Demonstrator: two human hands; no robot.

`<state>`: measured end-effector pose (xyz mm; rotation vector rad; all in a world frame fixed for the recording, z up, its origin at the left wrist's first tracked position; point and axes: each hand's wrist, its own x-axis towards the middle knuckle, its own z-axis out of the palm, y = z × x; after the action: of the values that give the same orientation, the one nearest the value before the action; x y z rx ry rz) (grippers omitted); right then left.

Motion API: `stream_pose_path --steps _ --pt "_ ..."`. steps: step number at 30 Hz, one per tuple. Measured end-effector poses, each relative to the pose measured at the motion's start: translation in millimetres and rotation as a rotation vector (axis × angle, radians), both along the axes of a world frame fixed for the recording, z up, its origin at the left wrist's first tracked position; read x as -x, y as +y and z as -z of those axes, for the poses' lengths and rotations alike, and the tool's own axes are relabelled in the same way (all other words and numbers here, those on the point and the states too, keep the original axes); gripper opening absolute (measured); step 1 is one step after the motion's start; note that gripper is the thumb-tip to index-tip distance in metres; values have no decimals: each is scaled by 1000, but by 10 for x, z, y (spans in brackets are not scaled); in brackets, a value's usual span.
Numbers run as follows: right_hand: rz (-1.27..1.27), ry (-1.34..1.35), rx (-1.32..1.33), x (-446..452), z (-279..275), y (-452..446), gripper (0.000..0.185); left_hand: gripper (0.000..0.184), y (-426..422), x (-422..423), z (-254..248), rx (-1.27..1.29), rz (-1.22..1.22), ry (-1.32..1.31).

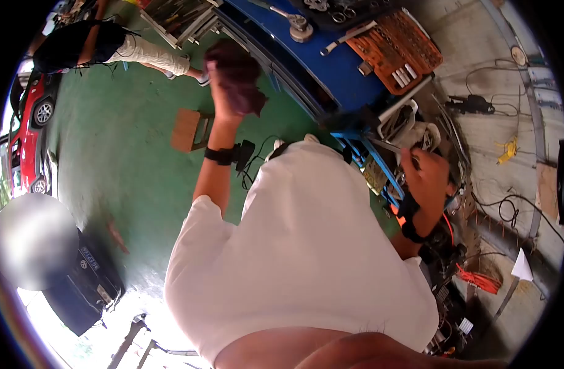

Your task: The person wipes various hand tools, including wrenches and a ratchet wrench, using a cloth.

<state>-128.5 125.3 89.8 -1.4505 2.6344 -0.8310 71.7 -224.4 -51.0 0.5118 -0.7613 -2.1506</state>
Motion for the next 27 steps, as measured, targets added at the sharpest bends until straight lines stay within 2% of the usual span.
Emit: stream_pose_path --steps 1,2,4,5,7,8,10,13,15,17,19,20,22,23,25,27 --pt "-22 -55 -7 -58 90 -44 32 57 109 86 -71 133 124 -179" --pt "-54 -109 4 -99 141 -105 32 60 185 175 -86 402 243 -294" --pt "-142 -125 46 -162 241 -239 32 57 422 344 -146 679 537 -350" --pt "-143 -131 43 -187 265 -307 32 51 564 443 -211 687 713 -291" --pt "-289 -65 113 -216 284 -433 30 58 830 698 -309 1235 461 -106" --pt "-312 -37 141 -214 296 -467 28 58 881 711 -354 1235 466 -109" --pt "-319 -35 148 -193 348 -459 28 70 961 689 -412 980 968 -245" --pt "-286 -46 171 -195 384 -399 27 80 899 603 -350 834 1090 -231" --pt "-349 -32 152 -179 369 -357 26 84 827 541 -245 922 1157 -310" --pt "-328 -30 160 -174 374 -316 25 89 787 495 -138 998 1199 -368" --pt "-293 -21 205 -174 341 -296 27 85 758 454 -59 1224 1023 -415" --pt "-284 -17 202 -150 332 -282 27 85 763 448 -29 1225 1030 -405" --pt "-293 -153 220 -137 355 -302 28 83 725 417 -62 852 1011 -399" --pt "-278 -158 230 -135 419 -348 28 83 740 399 -91 859 1027 -404" --pt "-329 -326 203 -119 585 -453 29 71 869 444 -253 968 958 -306" --pt "-347 -337 237 -168 612 -551 29 72 916 475 -155 906 964 -270"
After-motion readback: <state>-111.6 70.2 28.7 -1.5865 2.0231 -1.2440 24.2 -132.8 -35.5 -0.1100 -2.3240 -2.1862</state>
